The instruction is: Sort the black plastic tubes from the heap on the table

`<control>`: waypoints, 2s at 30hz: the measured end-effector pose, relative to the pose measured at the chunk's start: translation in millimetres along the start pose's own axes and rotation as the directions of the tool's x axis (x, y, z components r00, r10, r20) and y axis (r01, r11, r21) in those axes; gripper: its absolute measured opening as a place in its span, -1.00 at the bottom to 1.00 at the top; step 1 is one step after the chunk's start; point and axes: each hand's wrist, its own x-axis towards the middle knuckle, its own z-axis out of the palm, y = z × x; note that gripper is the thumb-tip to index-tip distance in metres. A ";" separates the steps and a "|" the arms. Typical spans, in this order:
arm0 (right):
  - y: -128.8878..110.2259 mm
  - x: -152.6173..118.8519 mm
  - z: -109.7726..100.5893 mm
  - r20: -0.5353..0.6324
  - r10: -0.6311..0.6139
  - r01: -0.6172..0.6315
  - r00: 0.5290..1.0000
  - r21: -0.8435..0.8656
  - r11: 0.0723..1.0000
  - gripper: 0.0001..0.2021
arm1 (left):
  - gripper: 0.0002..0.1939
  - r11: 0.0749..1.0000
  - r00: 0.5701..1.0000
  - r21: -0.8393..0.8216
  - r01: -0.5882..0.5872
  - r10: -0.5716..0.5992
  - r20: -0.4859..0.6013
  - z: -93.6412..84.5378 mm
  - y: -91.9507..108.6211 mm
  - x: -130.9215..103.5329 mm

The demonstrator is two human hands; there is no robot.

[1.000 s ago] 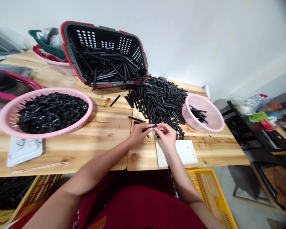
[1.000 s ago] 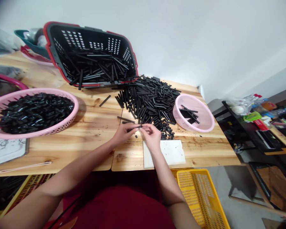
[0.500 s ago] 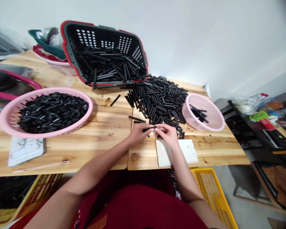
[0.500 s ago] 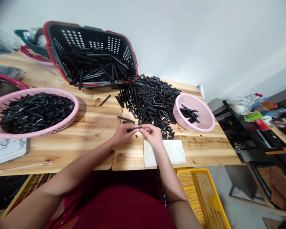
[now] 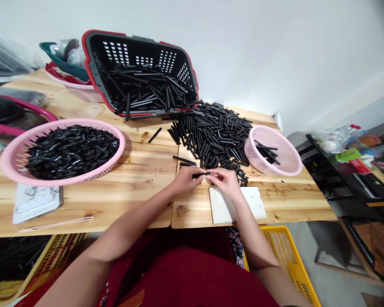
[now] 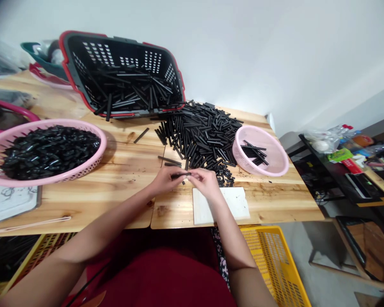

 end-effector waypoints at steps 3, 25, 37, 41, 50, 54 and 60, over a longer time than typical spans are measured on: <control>4.1 -4.5 -2.9 -0.013 -0.023 0.023 1.000 -0.053 0.998 -0.69 | -0.68 0.998 1.000 0.057 0.019 -0.019 -0.008 -8.7 -5.4 4.7; 39.1 -37.4 -33.3 -0.394 0.209 -0.141 0.895 0.196 0.971 -0.60 | -0.74 0.790 0.978 0.596 -0.144 0.023 0.206 -44.3 -52.3 18.1; 26.9 -54.4 -45.8 -0.435 0.197 -0.099 0.879 0.238 0.966 -0.64 | -0.67 0.990 0.995 0.108 -0.094 0.092 0.022 -32.3 -22.4 15.2; 24.6 -55.5 -48.4 -0.414 0.151 -0.063 0.898 0.220 0.973 -0.68 | -0.69 0.991 0.993 0.057 -0.120 0.119 0.015 -27.4 -21.8 13.5; 13.6 -47.6 -43.8 -0.294 -0.005 0.027 0.956 0.072 0.997 -0.73 | -0.64 0.959 0.993 -0.263 0.101 -0.083 0.080 -19.0 -6.9 12.3; 2.7 -40.4 -36.9 -0.232 -0.041 0.053 0.972 0.047 0.997 -0.76 | -0.58 0.817 0.957 -0.499 0.288 -0.270 0.111 -14.3 -2.5 10.8; -1.1 -33.9 -20.5 -0.214 0.019 0.011 0.977 0.140 0.990 -0.76 | -0.56 0.711 0.938 -0.628 0.318 -0.333 0.097 -7.5 -0.5 8.4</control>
